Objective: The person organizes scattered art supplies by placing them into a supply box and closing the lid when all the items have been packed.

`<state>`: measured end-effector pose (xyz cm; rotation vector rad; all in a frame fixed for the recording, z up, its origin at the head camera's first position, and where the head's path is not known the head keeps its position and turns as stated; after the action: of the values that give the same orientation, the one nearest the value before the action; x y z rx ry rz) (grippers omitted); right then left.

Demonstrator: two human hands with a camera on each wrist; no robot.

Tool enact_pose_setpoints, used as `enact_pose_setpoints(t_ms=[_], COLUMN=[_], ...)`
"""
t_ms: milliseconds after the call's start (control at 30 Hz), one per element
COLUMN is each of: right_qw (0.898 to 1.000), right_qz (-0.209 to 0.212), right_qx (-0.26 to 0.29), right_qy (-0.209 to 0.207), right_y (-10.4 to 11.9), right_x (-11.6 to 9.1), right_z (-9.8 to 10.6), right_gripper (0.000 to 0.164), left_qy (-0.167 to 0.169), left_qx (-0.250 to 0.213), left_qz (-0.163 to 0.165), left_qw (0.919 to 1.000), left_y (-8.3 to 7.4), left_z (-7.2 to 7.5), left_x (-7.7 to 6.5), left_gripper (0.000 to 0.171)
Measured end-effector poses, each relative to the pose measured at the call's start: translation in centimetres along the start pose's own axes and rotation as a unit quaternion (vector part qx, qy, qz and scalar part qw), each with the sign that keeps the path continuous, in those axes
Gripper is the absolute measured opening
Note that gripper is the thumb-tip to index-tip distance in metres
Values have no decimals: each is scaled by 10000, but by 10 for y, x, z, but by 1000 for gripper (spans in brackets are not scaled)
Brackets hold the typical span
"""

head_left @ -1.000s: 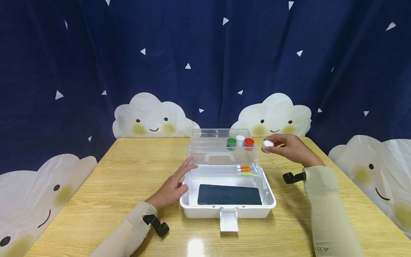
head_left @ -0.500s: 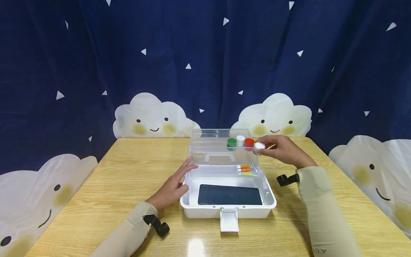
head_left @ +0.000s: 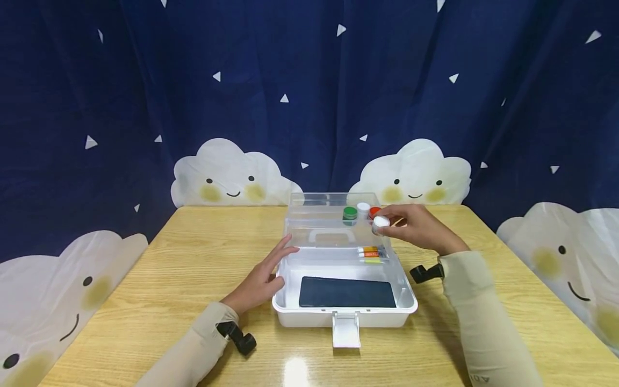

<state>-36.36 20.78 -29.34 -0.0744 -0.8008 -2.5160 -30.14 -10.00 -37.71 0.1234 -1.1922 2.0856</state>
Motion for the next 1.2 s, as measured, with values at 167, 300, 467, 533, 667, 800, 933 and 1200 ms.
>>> enact_pose_setpoints(t_ms=[167,300,467,533,667,800,933,1200], right_qw=[9999,9996,9990,9986,9982,9980,9975,9960], right_qz=[143,264,433,509,583,609,677,824], right_qx=[-57,-21,-51,-51,42,94,123,239], right_qy=[-3,-55,-115,-134,-119,-116,-162,-242], right_y=[10,17,23,27,33,39,44,49], right_x=[1,2,3,3,4,5,8,14], right_z=[-5,-8,-11,-12,-15,-18,-21,-27], right_gripper=[39,38,39,39,38,42,41,33], left_qy=[1,25,22,15,5,11,-8,-30], left_qx=[12,-9,-9,-16,-13,-25,-31,126], left_qz=[4,3,-26,-42,-34,20,8,-47], left_qw=[10000,10000,10000,10000,10000,10000,10000,9999], left_y=[1,0,0,0,-1,-2,2,34], left_z=[0,0,0,0,0,1,1,-6], left_x=[0,0,0,0,0,0,0,2], left_gripper=[66,66,66,66,66,66,66,73])
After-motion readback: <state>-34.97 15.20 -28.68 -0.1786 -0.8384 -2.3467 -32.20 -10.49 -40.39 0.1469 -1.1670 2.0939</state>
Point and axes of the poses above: each hand's wrist, its own x-axis towards the middle knuckle, its own z-axis out of the back of the hand, y = z × x, the point moved 7 cm from there along x, towards the middle knuckle, and after that the axes turned 2 degrees about y, right-handed, at the moved point
